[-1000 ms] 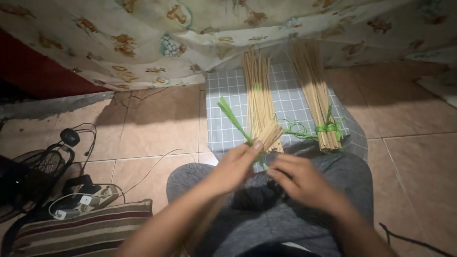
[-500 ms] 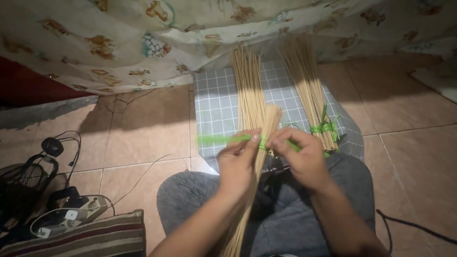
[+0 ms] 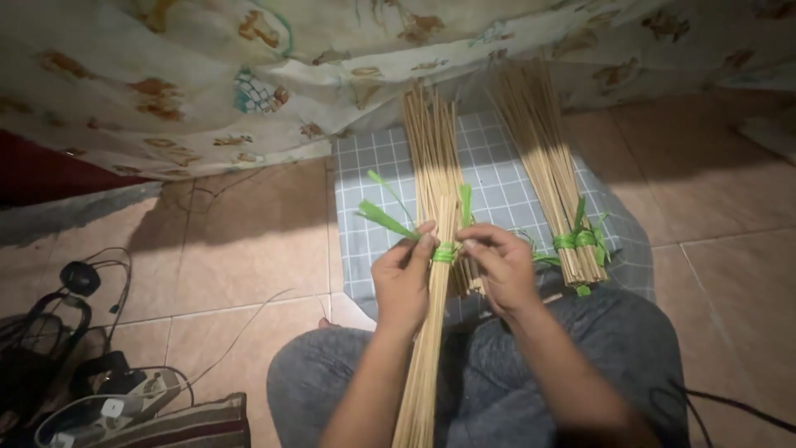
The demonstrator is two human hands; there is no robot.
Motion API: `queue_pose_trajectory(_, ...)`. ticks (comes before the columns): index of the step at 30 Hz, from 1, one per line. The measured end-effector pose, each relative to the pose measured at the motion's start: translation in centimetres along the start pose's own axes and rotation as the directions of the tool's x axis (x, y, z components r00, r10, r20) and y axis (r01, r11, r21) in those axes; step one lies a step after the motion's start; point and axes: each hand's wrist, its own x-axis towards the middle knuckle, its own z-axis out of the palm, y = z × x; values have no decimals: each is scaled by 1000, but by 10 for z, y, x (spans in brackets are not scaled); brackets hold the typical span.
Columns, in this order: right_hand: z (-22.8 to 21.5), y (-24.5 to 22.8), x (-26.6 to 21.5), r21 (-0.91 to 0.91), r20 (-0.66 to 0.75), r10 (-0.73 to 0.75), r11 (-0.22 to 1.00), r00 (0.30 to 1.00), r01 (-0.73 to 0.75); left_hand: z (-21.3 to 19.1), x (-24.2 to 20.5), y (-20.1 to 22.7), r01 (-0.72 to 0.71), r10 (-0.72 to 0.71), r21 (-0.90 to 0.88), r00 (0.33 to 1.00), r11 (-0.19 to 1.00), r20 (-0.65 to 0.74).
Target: The person is organizing thin wooden sticks into uniform bundles and securing them with green plastic ties.
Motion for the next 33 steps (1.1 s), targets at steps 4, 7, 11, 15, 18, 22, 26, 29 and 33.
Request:
queue_pose_trajectory(4, 4, -15, -8, -289, 37, -105, 951, 994, 111, 5, -2, 2, -63, 64, 61, 998, 996, -13)
queue_pose_trajectory(7, 15, -18, -14, -466, 77, -288, 836, 955, 290, 4, -2, -1, -197, 196, 212, 980, 957, 26)
queue_pose_trajectory(11, 16, -2, -10, -226, -45, -93, 971, 995, 81, -4, 1, -8, -261, 241, 298, 965, 918, 103)
queue_pose_trajectory(15, 20, 5, 5, -91, -154, 162, 980, 975, -177, -14, 8, -17, -166, 81, 295, 957, 941, 280)
queue_pose_trajectory(18, 7, 11, 14, -11, -184, 243, 968, 952, -249, -19, 15, -13, -161, 11, 334, 913, 929, 409)
queue_pose_trajectory(22, 0, 14, 15, -14, -182, 259, 964, 948, -266, -13, 15, 0, -135, -39, 365, 902, 921, 431)
queue_pose_trajectory(26, 0, 15, 11, -38, -95, 187, 981, 978, -192, -8, 18, -5, 130, -208, 298, 946, 946, 249)
queue_pose_trajectory(29, 5, 9, 9, -54, -69, 148, 987, 987, -152, -5, 18, -10, 192, -239, 224, 949, 956, 207)
queue_pose_trajectory(33, 11, -7, 5, -135, -24, 119, 983, 993, -121, -11, 20, -1, 184, -239, 223, 938, 957, 249)
